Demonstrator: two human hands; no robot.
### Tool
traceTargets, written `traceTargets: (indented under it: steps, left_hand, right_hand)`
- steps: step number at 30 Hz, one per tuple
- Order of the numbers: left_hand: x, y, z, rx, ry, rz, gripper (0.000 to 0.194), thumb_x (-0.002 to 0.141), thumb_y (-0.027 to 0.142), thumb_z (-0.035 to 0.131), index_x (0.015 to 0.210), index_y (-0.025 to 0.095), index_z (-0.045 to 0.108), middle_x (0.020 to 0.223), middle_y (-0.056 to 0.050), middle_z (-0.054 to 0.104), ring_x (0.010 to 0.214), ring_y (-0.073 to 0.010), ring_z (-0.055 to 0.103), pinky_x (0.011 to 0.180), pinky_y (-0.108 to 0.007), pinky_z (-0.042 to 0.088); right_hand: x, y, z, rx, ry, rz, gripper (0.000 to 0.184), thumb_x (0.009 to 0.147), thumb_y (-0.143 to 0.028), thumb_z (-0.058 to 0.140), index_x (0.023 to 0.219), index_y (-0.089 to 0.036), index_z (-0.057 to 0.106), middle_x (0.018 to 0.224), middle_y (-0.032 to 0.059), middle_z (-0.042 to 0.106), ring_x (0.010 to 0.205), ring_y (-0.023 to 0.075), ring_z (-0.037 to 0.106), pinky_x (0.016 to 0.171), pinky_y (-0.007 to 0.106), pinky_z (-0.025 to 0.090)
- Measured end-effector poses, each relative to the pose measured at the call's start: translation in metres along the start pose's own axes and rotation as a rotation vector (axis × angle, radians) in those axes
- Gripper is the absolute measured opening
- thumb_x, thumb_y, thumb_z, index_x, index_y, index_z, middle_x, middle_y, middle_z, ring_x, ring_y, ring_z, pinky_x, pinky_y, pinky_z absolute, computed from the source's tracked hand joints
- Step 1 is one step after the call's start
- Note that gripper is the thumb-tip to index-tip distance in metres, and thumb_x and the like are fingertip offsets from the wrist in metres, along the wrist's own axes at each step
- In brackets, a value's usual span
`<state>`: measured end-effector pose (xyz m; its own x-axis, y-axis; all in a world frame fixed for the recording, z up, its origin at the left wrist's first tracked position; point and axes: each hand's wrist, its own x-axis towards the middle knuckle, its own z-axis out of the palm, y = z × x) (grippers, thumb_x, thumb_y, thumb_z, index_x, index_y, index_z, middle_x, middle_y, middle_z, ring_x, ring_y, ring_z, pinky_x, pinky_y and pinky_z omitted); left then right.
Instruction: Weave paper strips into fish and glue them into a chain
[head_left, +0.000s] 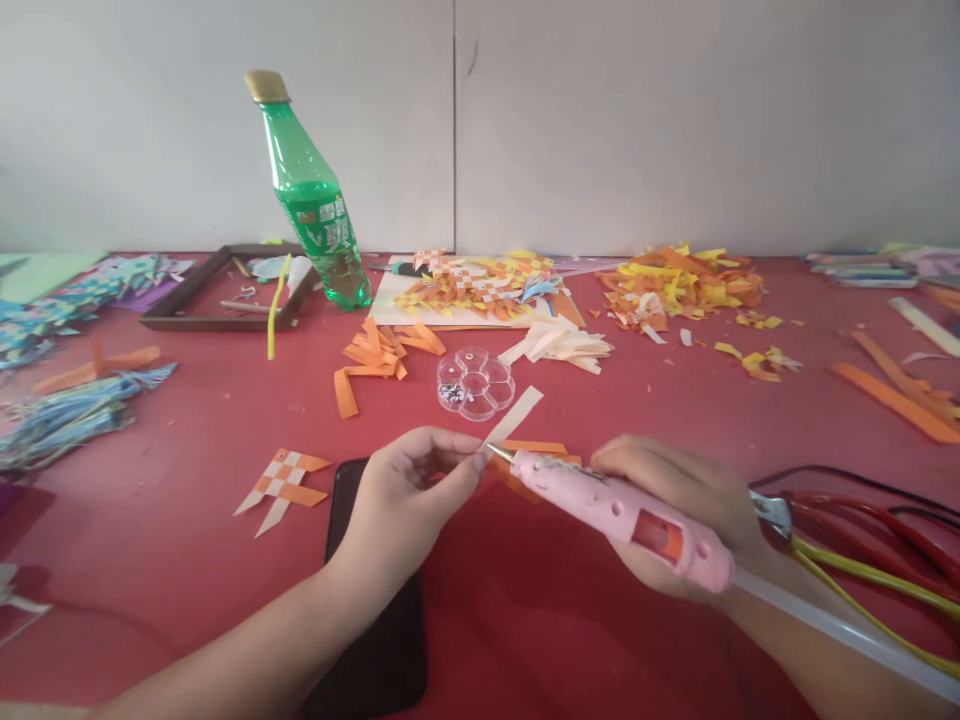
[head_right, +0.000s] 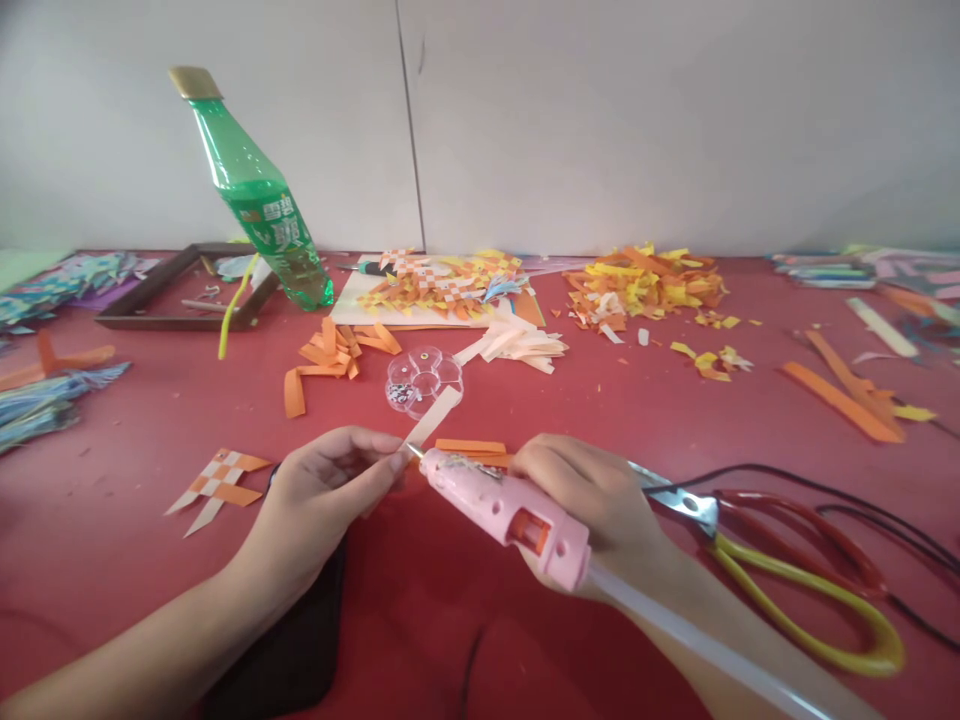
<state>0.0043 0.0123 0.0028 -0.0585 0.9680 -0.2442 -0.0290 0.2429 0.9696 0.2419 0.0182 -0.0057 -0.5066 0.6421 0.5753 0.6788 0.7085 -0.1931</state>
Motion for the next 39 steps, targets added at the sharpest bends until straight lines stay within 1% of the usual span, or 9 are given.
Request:
traceTargets:
  steps: [7,12,15,20,25,30,33,37,39]
  left_hand:
    - [-0.0005,-0.0021,-0.0011,0.002,-0.012,0.037,0.008,0.077,0.024,0.075,0.077,0.017,0.071,0.072,-0.001,0.073,0.069,-0.0112,0.065,0.065,-0.019,0.051]
    - [-0.0001,-0.0031,-0.0024,0.036,-0.019,0.056,0.011,0.078,0.027,0.075,0.077,0.018,0.070,0.073,0.000,0.072,0.070,-0.0111,0.065,0.065,-0.019,0.050]
    - [0.0004,-0.0042,-0.0033,0.038,-0.038,0.055,0.010,0.079,0.028,0.074,0.078,0.018,0.070,0.074,0.000,0.073,0.071,-0.0117,0.066,0.066,-0.019,0.051]
    - [0.0008,-0.0064,-0.0036,0.048,-0.028,0.062,0.010,0.079,0.028,0.074,0.077,0.019,0.070,0.072,0.000,0.073,0.069,-0.0112,0.066,0.065,-0.018,0.052]
    - [0.0017,-0.0076,-0.0041,0.052,-0.035,0.073,0.009,0.079,0.027,0.073,0.077,0.019,0.070,0.074,0.000,0.074,0.072,-0.0120,0.068,0.067,-0.019,0.053]
    - [0.0017,-0.0078,-0.0036,0.045,-0.040,0.062,0.011,0.079,0.029,0.074,0.077,0.019,0.070,0.075,0.000,0.074,0.072,-0.0113,0.068,0.067,-0.018,0.052]
    - [0.0014,-0.0074,-0.0031,0.045,-0.037,0.062,0.010,0.079,0.028,0.074,0.078,0.019,0.070,0.074,0.000,0.074,0.070,-0.0108,0.067,0.066,-0.018,0.052]
    - [0.0010,-0.0068,-0.0029,0.045,-0.024,0.062,0.010,0.078,0.028,0.074,0.077,0.019,0.070,0.073,0.000,0.073,0.069,-0.0107,0.066,0.065,-0.018,0.051]
    - [0.0007,-0.0068,-0.0030,0.048,-0.022,0.063,0.010,0.078,0.028,0.075,0.077,0.019,0.070,0.073,0.000,0.073,0.069,-0.0107,0.066,0.064,-0.018,0.051]
  right_hand:
    - [0.0011,-0.0020,-0.0023,-0.005,-0.030,0.008,0.009,0.079,-0.016,0.049,0.083,-0.024,0.051,0.067,0.0013,0.060,0.056,0.0158,0.054,0.050,0.027,0.041]
    - [-0.0002,0.0003,-0.0021,-0.055,0.000,-0.004,0.009,0.078,-0.015,0.048,0.080,-0.023,0.050,0.065,0.0008,0.058,0.055,0.0151,0.053,0.048,0.027,0.037]
    - [-0.0011,0.0013,-0.0011,-0.040,-0.024,-0.005,0.007,0.079,-0.016,0.047,0.079,-0.022,0.050,0.066,0.0007,0.058,0.055,0.0147,0.052,0.049,0.027,0.036]
    - [0.0033,-0.0016,-0.0024,-0.104,-0.010,-0.003,0.012,0.080,-0.013,0.046,0.073,-0.022,0.049,0.058,-0.0002,0.052,0.052,0.0139,0.047,0.048,0.026,0.034]
    - [0.0043,-0.0016,-0.0024,-0.048,-0.005,-0.033,0.010,0.082,-0.014,0.045,0.076,-0.023,0.048,0.061,0.0003,0.054,0.053,0.0141,0.049,0.050,0.025,0.037]
    - [0.0043,-0.0016,-0.0035,-0.118,-0.025,-0.001,0.010,0.079,-0.015,0.046,0.073,-0.024,0.046,0.057,-0.0001,0.053,0.050,0.0148,0.049,0.047,0.027,0.033]
    - [0.0054,-0.0025,-0.0054,-0.131,-0.051,-0.002,0.011,0.080,-0.017,0.046,0.072,-0.024,0.046,0.057,0.0002,0.053,0.050,0.0150,0.048,0.047,0.027,0.034]
    - [0.0077,-0.0033,-0.0067,-0.165,-0.001,-0.028,0.013,0.077,-0.012,0.046,0.071,-0.025,0.045,0.053,-0.0007,0.051,0.047,0.0144,0.047,0.045,0.026,0.033]
    - [0.0085,-0.0032,-0.0063,-0.152,0.001,-0.034,0.013,0.078,-0.014,0.046,0.071,-0.024,0.046,0.054,-0.0006,0.052,0.048,0.0139,0.047,0.045,0.025,0.033]
